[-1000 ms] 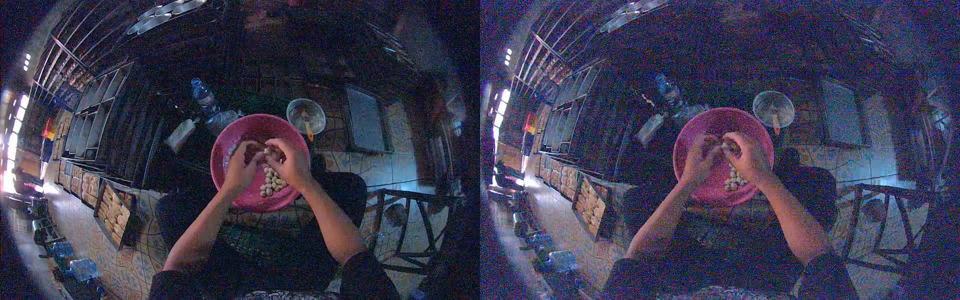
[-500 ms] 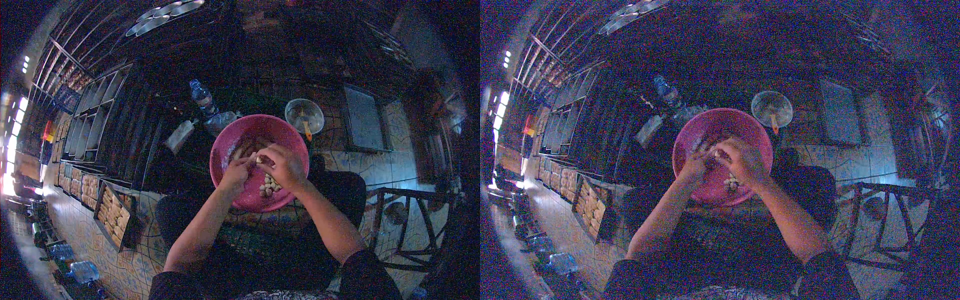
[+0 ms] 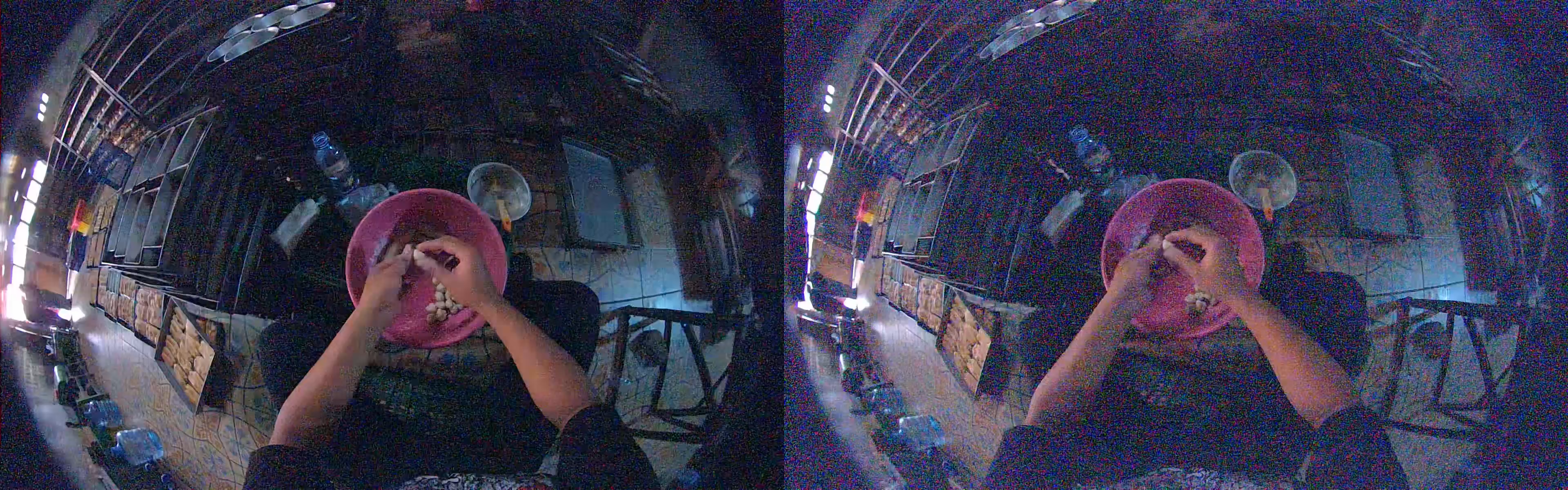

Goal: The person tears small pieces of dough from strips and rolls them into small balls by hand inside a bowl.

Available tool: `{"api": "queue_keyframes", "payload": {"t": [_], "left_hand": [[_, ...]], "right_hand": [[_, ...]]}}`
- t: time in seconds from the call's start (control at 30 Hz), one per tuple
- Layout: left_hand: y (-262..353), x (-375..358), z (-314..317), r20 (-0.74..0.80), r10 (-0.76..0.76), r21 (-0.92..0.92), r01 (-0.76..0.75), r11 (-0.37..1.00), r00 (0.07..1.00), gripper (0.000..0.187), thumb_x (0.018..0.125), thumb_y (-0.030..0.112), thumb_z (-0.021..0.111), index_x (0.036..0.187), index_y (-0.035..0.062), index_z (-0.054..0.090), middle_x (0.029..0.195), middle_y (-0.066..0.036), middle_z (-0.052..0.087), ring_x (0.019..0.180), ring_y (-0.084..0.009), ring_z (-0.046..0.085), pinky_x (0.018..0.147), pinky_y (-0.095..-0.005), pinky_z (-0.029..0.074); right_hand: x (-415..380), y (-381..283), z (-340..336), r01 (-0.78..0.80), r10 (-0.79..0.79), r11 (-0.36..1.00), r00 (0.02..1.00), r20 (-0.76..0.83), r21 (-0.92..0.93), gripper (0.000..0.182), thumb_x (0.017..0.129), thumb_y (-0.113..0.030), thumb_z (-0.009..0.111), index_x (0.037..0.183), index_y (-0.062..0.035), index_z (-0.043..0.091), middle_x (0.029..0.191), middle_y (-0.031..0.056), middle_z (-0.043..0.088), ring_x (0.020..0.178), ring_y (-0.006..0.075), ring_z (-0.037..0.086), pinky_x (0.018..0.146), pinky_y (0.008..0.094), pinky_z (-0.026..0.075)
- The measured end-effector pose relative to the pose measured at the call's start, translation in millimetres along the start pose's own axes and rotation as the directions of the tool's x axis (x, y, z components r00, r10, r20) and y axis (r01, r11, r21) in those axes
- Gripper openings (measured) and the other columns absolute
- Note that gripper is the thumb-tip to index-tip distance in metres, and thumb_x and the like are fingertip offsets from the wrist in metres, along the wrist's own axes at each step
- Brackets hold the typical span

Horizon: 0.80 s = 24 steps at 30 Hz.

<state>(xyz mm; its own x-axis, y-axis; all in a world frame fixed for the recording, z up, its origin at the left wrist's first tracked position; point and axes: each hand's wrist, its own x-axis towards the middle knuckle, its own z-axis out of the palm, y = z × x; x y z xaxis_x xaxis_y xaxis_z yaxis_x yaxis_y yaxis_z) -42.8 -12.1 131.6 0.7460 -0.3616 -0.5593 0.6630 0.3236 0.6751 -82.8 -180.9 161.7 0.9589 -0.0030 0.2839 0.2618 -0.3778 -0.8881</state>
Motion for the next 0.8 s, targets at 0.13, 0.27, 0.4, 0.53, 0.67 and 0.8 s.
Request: {"api": "queue_keyframes", "payload": {"t": [0.13,0.27,0.4,0.53,0.67,0.8], "left_hand": [[-2.5,-0.3,0.5,0.060,0.060,-0.013,-0.059,0.998,0.996,0.026,0.103,0.029,0.057,0.119,0.0096,0.064,0.112,-0.007,0.068,0.105,-0.0204,0.063,0.094,-0.0397,0.052],[-5.7,0.3,2.8,0.051,0.059,-0.061,-0.055,0.997,0.997,0.026,0.102,0.028,0.058,0.120,0.0093,0.064,0.114,-0.006,0.067,0.108,-0.0205,0.063,0.095,-0.0385,0.051],[-5.3,-5.9,9.2,0.036,0.075,-0.061,-0.073,0.996,0.997,0.028,0.103,0.026,0.060,0.122,0.0054,0.067,0.115,-0.003,0.069,0.106,-0.0157,0.065,0.092,-0.0330,0.055],[-4.2,-6.2,9.7,0.037,0.016,-0.128,-0.011,0.992,0.999,0.026,0.100,0.027,0.064,0.116,0.0065,0.069,0.112,-0.003,0.070,0.104,-0.0146,0.065,0.090,-0.0325,0.056],[-4.0,-7.3,13.6,-0.033,0.070,0.040,-0.068,0.997,0.997,0.026,0.100,0.029,0.066,0.112,0.0069,0.072,0.111,-0.003,0.071,0.103,-0.0159,0.066,0.092,-0.0330,0.054],[0.4,-4.0,13.3,0.170,0.427,0.683,-0.418,0.599,0.888,0.027,0.095,0.027,0.071,0.108,0.0036,0.074,0.110,-0.007,0.071,0.106,-0.0195,0.065,0.096,-0.0327,0.049]], "right_hand": [[-0.1,7.3,1.7,-0.222,0.221,0.946,0.975,0.031,0.235,0.021,0.091,-0.013,0.073,0.109,-0.0023,0.072,0.104,0.0043,0.072,0.101,0.0160,0.066,0.088,0.0330,0.052],[-3.2,24.6,2.9,-0.309,0.336,0.801,0.941,0.043,0.513,0.018,0.091,-0.012,0.073,0.106,-0.0037,0.073,0.105,0.0033,0.071,0.103,0.0139,0.064,0.089,0.0333,0.052],[-3.5,7.5,-2.6,-0.155,0.155,0.988,0.985,-0.074,0.013,0.016,0.089,-0.011,0.073,0.103,-0.0020,0.071,0.105,0.0075,0.070,0.100,0.0181,0.067,0.087,0.0329,0.052],[-5.9,3.9,0.1,-0.045,0.045,0.999,0.996,-0.079,-0.002,0.026,0.082,-0.019,0.078,0.103,-0.0045,0.071,0.103,0.0124,0.070,0.101,0.0299,0.068,0.091,0.0393,0.053],[-6.1,4.7,-7.6,-0.057,0.045,0.976,0.997,-0.063,-0.208,0.030,0.079,-0.023,0.080,0.102,-0.0060,0.071,0.104,0.0125,0.069,0.101,0.0320,0.068,0.089,0.0402,0.054],[-6.6,-0.3,-14.6,-0.010,-0.001,0.938,0.999,-0.033,-0.347,0.027,0.072,-0.014,0.080,0.095,-0.0042,0.069,0.095,0.0107,0.066,0.088,0.0280,0.068,0.077,0.0371,0.055]]}}
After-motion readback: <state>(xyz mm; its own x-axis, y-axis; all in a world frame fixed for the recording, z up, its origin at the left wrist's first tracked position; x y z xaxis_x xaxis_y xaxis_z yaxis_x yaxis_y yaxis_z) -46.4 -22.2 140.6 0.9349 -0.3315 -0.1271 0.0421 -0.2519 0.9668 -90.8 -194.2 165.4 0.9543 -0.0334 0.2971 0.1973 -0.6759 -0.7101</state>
